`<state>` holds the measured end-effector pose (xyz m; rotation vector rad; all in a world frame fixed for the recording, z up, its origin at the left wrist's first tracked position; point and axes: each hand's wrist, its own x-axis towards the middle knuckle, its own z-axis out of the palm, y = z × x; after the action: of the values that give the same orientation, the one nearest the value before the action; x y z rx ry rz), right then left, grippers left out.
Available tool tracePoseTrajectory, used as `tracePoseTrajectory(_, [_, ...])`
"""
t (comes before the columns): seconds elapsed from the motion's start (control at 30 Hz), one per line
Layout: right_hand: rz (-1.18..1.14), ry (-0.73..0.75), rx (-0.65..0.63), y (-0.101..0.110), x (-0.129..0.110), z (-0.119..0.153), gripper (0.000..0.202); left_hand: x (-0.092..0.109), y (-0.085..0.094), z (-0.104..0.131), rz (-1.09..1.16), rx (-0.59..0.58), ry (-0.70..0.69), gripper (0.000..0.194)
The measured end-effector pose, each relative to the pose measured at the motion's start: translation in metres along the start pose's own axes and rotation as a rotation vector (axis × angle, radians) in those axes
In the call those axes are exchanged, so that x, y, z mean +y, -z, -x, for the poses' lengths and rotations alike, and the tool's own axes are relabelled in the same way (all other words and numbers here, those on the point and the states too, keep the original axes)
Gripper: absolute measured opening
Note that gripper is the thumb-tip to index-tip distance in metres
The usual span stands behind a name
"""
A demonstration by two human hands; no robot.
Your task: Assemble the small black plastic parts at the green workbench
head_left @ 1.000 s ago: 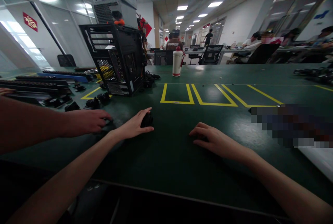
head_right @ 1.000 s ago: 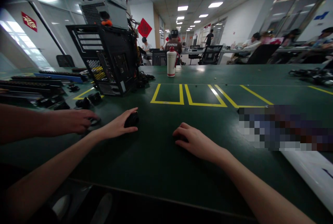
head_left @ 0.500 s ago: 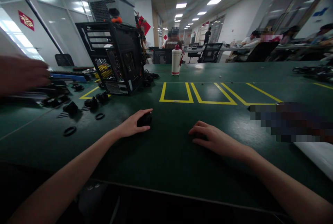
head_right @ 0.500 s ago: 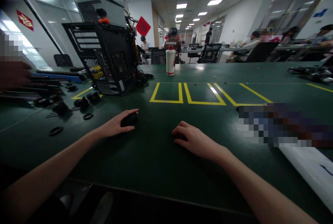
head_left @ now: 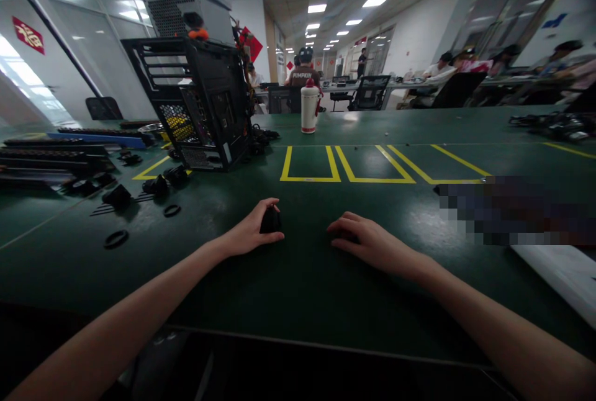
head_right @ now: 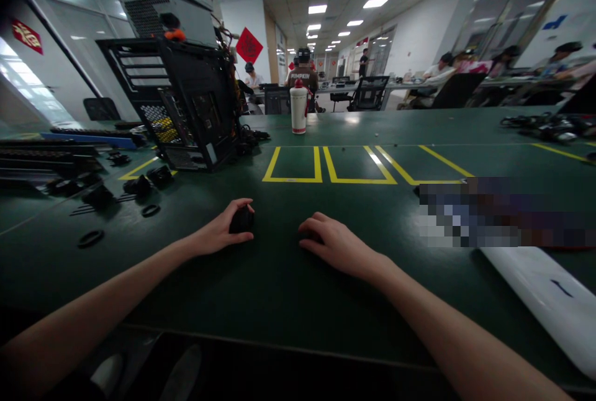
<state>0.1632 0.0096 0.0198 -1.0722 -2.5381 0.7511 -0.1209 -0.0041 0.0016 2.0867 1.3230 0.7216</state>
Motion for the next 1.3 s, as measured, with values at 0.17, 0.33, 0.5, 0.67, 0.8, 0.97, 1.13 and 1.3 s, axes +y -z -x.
tracePoseTrajectory(0.17, [0.004, 0.023, 0.112, -0.012, -0.003, -0.007, 0.036, 0.027, -0.032, -0.016, 0.05, -0.08, -0.116, 0.083])
tracePoseTrajectory(0.33, [-0.043, 0.07, 0.156, -0.016, 0.0, -0.007, 0.039, 0.044, -0.059, -0.032, 0.108, -0.087, -0.221, 0.091])
tracePoseTrajectory(0.5, [-0.121, 0.06, 0.138, -0.013, 0.002, -0.005, 0.037, 0.043, -0.056, -0.03, 0.029, -0.043, -0.226, 0.107])
tracePoseTrajectory(0.67, [-0.14, 0.05, 0.14, -0.013, 0.003, -0.006, 0.035, 0.035, -0.048, -0.027, -0.141, -0.082, -0.164, 0.092])
tracePoseTrajectory(0.8, [-0.153, 0.036, 0.14, -0.013, 0.004, -0.007, 0.033, 0.034, -0.053, -0.03, -0.256, -0.075, -0.185, 0.082])
tracePoseTrajectory(0.97, [-0.168, 0.028, 0.123, -0.012, 0.005, -0.007, 0.03, 0.038, -0.057, -0.031, -0.327, -0.05, -0.193, 0.064])
tracePoseTrajectory(1.13, [-0.146, 0.052, 0.115, -0.012, 0.007, -0.006, 0.031, 0.04, -0.055, -0.032, -0.371, -0.085, -0.185, 0.062])
tracePoseTrajectory(1.3, [-0.009, 0.098, 0.157, -0.016, 0.01, -0.006, 0.031, 0.042, -0.055, -0.032, -0.391, -0.093, -0.173, 0.062])
